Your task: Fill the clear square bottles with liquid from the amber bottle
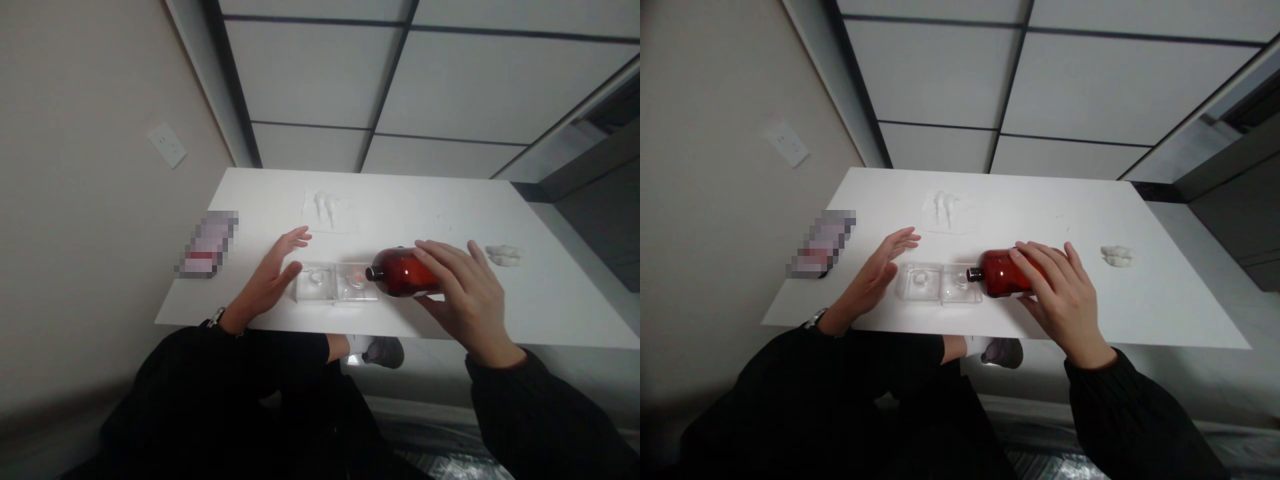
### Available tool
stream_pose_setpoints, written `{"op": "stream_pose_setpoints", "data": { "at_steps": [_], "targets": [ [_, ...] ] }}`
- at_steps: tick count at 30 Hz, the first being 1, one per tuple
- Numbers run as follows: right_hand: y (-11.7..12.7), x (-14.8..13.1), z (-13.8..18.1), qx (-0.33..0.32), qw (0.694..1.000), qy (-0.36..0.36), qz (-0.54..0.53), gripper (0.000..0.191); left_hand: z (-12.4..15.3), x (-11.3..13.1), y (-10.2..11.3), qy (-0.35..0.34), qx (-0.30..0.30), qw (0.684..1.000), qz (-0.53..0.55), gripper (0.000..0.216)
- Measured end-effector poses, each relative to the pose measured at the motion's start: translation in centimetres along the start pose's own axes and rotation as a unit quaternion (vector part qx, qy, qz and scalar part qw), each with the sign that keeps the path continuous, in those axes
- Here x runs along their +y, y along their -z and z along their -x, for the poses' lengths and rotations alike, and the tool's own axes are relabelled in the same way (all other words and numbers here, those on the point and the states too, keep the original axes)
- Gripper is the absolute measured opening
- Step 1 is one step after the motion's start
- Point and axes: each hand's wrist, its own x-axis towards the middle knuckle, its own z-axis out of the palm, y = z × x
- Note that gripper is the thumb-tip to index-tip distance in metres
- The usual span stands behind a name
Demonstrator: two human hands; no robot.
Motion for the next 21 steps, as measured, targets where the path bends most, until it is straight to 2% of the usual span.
{"op": "stream_pose_setpoints", "data": {
  "at_steps": [4,6,9,13,21],
  "targets": [
    [0.2,0.2,-0.2,-0.004,1.0,0.006,0.01,0.087,-0.5,0.4,-0.1,0.008,0.105,0.993,-0.057,0.043],
    [0.2,0.2,-0.3,-0.004,1.0,0.008,0.011,0.088,-0.7,0.6,-0.1,0.012,0.138,0.983,-0.119,0.035],
    [0.3,0.3,-0.3,-0.004,1.0,0.004,0.006,0.089,-0.8,0.7,0.0,0.01,0.17,0.969,-0.182,0.047],
    [0.3,0.4,-0.3,-0.007,1.0,-0.005,-0.002,0.088,-0.6,0.8,-0.2,0.049,0.209,0.964,-0.157,0.056],
    [0.4,0.5,-0.3,-0.017,1.0,-0.002,0.002,0.083,-0.7,1.2,-0.4,0.091,0.196,0.964,-0.151,0.057]
  ]
}}
